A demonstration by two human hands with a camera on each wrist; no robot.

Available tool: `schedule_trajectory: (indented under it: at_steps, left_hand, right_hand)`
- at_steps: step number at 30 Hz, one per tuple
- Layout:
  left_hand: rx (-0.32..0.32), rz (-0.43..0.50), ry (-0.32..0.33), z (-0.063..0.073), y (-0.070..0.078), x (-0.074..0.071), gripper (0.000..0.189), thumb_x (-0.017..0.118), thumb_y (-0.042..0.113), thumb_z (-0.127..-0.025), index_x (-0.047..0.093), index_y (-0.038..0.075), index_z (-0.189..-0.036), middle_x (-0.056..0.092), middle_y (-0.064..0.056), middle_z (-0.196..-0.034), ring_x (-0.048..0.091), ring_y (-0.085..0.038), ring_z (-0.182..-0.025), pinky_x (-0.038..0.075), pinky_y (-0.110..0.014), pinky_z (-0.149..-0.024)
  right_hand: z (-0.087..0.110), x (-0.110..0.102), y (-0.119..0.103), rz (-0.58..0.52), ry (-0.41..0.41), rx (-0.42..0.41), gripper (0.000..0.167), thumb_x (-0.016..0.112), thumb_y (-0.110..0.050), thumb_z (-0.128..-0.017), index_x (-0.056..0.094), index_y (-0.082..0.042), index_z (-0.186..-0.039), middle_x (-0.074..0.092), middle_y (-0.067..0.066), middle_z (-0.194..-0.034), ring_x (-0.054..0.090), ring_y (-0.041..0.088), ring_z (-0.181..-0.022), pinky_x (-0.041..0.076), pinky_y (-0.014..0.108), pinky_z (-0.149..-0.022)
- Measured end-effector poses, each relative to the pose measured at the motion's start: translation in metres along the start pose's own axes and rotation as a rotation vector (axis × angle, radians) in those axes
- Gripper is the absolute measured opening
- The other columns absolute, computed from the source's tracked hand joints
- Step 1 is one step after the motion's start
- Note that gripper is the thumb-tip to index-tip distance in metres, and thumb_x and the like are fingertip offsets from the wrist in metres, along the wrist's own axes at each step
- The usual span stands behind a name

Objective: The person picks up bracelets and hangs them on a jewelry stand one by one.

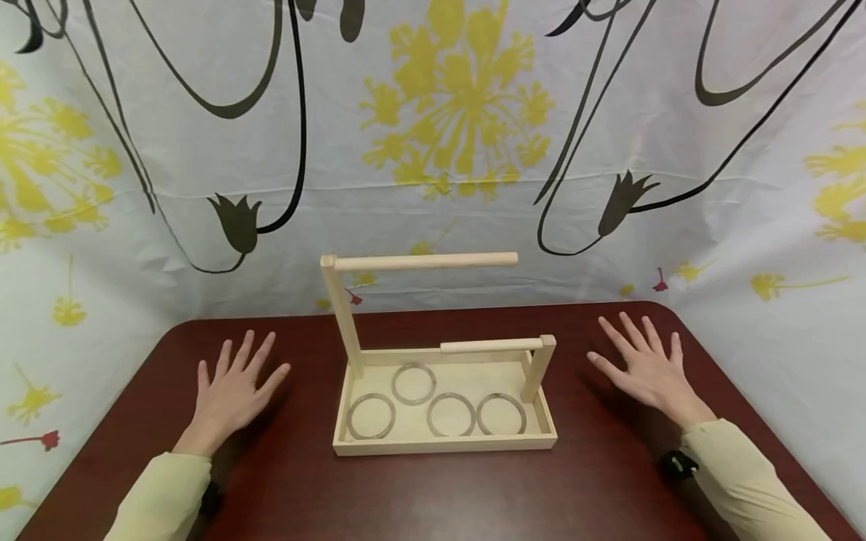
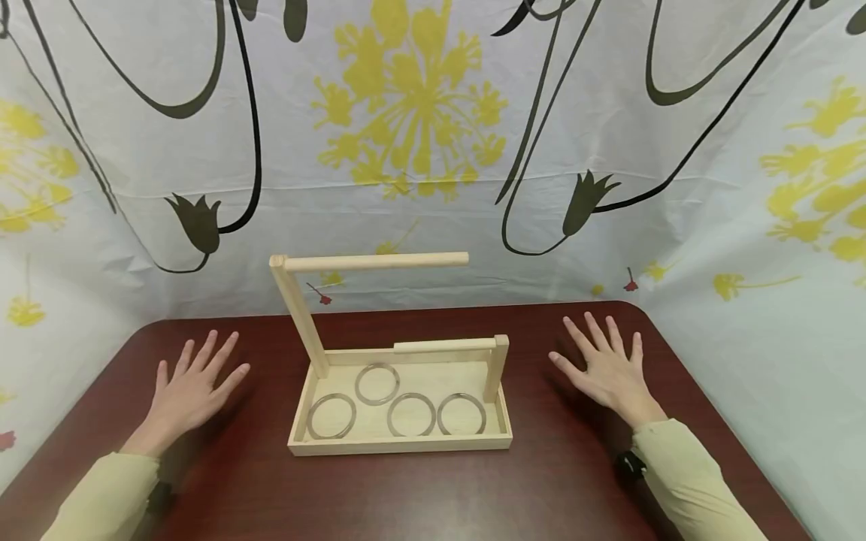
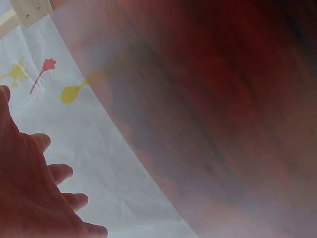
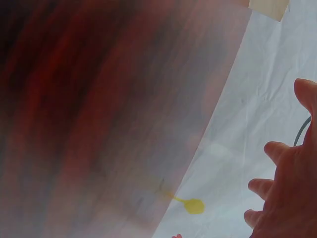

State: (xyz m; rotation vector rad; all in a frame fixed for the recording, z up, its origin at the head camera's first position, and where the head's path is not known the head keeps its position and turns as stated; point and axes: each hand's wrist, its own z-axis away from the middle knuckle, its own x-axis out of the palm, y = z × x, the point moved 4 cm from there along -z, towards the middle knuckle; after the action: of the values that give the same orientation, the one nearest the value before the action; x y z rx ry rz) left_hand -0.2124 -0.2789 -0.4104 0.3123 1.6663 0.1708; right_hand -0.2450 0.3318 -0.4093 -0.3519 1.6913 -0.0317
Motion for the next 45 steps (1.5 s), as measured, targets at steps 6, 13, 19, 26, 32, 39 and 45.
schedule_trajectory:
  at_steps: [6, 13, 19, 26, 32, 39, 45]
  left_hand:
    - [0.024, 0.011, 0.005, 0.003, 0.007, 0.0, 0.074, 0.045, 0.054, -0.097, 0.018, 0.019, -0.156, 0.009, -0.019, -0.159, 0.0, -0.046, -0.142, -0.003, -0.071, -0.102]
    - [0.065, 0.029, -0.016, 0.007, 0.025, 0.002, 0.075, 0.047, 0.054, -0.097, 0.015, 0.022, -0.157, 0.01, -0.018, -0.159, 0.003, -0.045, -0.142, -0.002, -0.069, -0.104]
    - [0.109, 0.031, -0.017, 0.008, 0.045, 0.003, 0.074, 0.049, 0.054, -0.096, 0.019, 0.022, -0.156, 0.014, -0.017, -0.159, 0.009, -0.044, -0.142, 0.002, -0.068, -0.104]
    - [0.159, 0.028, -0.034, 0.012, 0.064, 0.011, 0.073, 0.046, 0.057, -0.096, 0.025, 0.019, -0.155, 0.021, -0.015, -0.158, 0.016, -0.044, -0.141, 0.008, -0.067, -0.105]
    - [0.217, 0.026, -0.059, 0.019, 0.081, 0.017, 0.07, 0.048, 0.055, -0.096, 0.031, 0.019, -0.153, 0.029, -0.012, -0.155, 0.024, -0.043, -0.139, 0.013, -0.067, -0.105]
    - [0.271, 0.011, -0.079, 0.024, 0.093, 0.023, 0.074, 0.047, 0.06, -0.094, 0.032, 0.018, -0.153, 0.034, -0.011, -0.153, 0.029, -0.043, -0.137, 0.016, -0.067, -0.105]
    - [0.284, -0.013, -0.112, 0.027, 0.097, 0.029, 0.081, 0.044, 0.066, -0.092, 0.031, 0.015, -0.153, 0.034, -0.009, -0.153, 0.03, -0.041, -0.137, 0.016, -0.066, -0.105]
  right_hand:
    - [0.003, -0.005, -0.009, -0.041, 0.026, -0.046, 0.074, 0.049, -0.054, -0.096, 0.023, -0.019, -0.155, 0.02, 0.024, -0.155, -0.003, 0.041, -0.144, -0.016, 0.065, -0.103]
    - [0.009, -0.014, -0.035, -0.117, 0.135, -0.184, 0.056, 0.062, -0.04, -0.092, 0.053, -0.004, -0.135, 0.048, 0.025, -0.134, 0.025, 0.044, -0.135, 0.016, 0.069, -0.098]
    - [0.015, -0.019, -0.052, -0.176, 0.166, -0.241, 0.049, 0.066, -0.033, -0.091, 0.057, -0.005, -0.13, 0.054, 0.022, -0.127, 0.04, 0.044, -0.123, 0.025, 0.065, -0.091]
    - [0.025, -0.022, -0.07, -0.206, 0.189, -0.308, 0.041, 0.072, -0.027, -0.086, 0.064, -0.005, -0.12, 0.059, 0.015, -0.12, 0.052, 0.038, -0.112, 0.034, 0.06, -0.088]
    - [0.037, -0.021, -0.082, -0.242, 0.125, -0.319, 0.031, 0.074, -0.024, -0.085, 0.067, -0.011, -0.113, 0.063, 0.003, -0.112, 0.059, 0.026, -0.105, 0.044, 0.048, -0.085]
    - [0.045, -0.022, -0.098, -0.272, 0.104, -0.384, 0.027, 0.076, -0.018, -0.084, 0.068, -0.016, -0.109, 0.064, -0.008, -0.107, 0.06, 0.013, -0.1, 0.047, 0.032, -0.083]
    - [0.049, -0.023, -0.109, -0.292, 0.107, -0.433, 0.028, 0.077, -0.013, -0.081, 0.068, -0.015, -0.108, 0.064, -0.01, -0.106, 0.06, 0.01, -0.099, 0.047, 0.028, -0.083]
